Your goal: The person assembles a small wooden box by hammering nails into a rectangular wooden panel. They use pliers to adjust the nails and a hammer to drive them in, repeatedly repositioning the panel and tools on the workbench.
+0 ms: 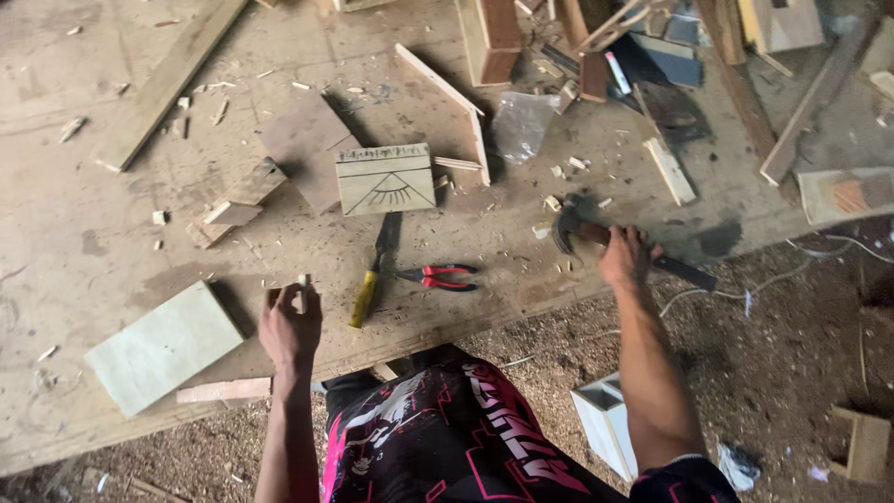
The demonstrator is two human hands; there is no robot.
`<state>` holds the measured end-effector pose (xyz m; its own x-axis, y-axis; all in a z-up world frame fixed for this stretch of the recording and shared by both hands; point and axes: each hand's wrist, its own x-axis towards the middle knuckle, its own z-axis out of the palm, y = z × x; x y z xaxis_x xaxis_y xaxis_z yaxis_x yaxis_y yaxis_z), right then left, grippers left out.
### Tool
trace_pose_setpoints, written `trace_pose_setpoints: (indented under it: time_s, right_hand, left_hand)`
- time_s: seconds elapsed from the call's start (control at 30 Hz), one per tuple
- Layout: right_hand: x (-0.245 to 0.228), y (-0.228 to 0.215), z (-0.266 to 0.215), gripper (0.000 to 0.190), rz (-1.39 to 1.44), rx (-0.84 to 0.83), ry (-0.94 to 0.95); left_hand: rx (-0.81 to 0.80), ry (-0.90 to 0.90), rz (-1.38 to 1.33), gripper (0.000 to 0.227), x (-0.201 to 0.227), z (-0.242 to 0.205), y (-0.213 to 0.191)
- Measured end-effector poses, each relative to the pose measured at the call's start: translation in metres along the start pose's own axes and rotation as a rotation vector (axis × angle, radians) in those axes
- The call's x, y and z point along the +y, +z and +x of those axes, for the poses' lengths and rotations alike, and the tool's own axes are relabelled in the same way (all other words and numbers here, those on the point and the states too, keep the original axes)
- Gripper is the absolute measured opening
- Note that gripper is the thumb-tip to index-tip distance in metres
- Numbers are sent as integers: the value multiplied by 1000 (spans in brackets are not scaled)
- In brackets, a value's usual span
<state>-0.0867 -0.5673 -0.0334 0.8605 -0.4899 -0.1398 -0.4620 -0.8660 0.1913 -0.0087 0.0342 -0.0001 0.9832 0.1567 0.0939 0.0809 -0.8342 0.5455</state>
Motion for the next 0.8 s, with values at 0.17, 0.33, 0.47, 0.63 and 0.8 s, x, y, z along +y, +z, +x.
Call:
trace_pose_setpoints:
  time_s: [0.17,0.33,0.47,0.63,0.8]
  right_hand:
    - [-28,-48,-10,45,49,118,-266]
    - [-106,-66,-42,36,377,-16,-205]
    - [-205,-61,-82,27,805,-43,-468]
    - [-321,-70,-149,32,748,-19,-668]
    - [-409,-92,-199,24,770,-13,-664]
  left_hand:
    - [54,-51,124,19,-26,5,-10]
    - [67,-69,117,29,-49,6,-11]
    - [-81,-141,88,28,-68,2,-7]
    - [-61,-94,30,20,-84,-3,-9]
    - [-15,18,-29,16,-92,6,-17]
